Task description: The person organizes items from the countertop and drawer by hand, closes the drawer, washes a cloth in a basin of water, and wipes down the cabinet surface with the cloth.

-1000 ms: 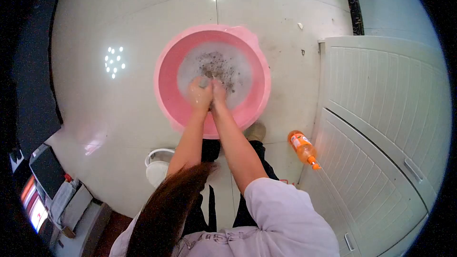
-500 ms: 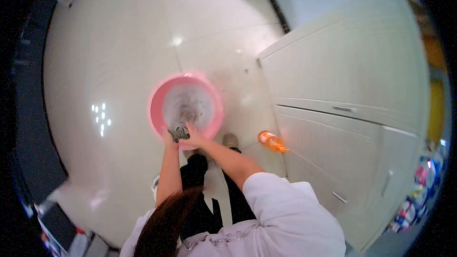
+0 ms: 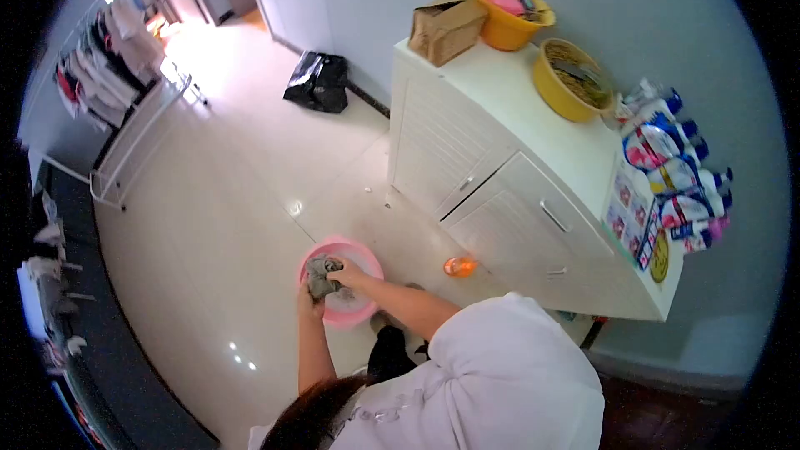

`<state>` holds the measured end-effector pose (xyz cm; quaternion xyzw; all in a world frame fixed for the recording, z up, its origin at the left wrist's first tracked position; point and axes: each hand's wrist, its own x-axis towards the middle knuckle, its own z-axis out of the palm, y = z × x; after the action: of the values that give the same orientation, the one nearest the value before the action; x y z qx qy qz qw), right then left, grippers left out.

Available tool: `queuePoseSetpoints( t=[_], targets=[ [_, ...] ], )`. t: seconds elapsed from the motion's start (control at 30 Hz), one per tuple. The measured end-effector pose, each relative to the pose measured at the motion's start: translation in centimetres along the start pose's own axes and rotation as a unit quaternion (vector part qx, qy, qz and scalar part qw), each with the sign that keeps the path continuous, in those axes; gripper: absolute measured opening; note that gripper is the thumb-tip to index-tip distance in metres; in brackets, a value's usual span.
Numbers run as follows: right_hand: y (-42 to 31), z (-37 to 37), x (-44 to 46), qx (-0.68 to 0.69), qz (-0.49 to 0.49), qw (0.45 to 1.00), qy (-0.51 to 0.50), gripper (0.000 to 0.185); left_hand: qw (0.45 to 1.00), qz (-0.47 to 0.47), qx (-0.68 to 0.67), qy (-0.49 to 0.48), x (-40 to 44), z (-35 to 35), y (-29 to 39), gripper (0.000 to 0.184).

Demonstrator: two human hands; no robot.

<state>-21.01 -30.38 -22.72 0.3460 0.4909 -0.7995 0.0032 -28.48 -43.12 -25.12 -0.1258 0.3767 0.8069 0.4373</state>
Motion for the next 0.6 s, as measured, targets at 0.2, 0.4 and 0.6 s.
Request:
queuePoseSetpoints(
  t=[0.2,0.4,0.6],
  targets=[
    [-9.7,-5.2,-5.6,-0.104,-0.353,0.909,0.196,0.050,0.983,0.023,0.138,-0.117,-1.4,14.8,2.0,0.055],
    [-25.3,-16.6,-19.6,-0.074,-0.442,0.789,0.420,0.045,0.800,0.322,0.487,-0.139,5.2,32.4,0.9,0.099],
    [-32.3,-26.8,-18.3,-0.313,-0.260,0.712,0.572,0.057,0.674,0.460,0.567,-0.109,12.9,49.8,-1.6,0.123]
  ],
)
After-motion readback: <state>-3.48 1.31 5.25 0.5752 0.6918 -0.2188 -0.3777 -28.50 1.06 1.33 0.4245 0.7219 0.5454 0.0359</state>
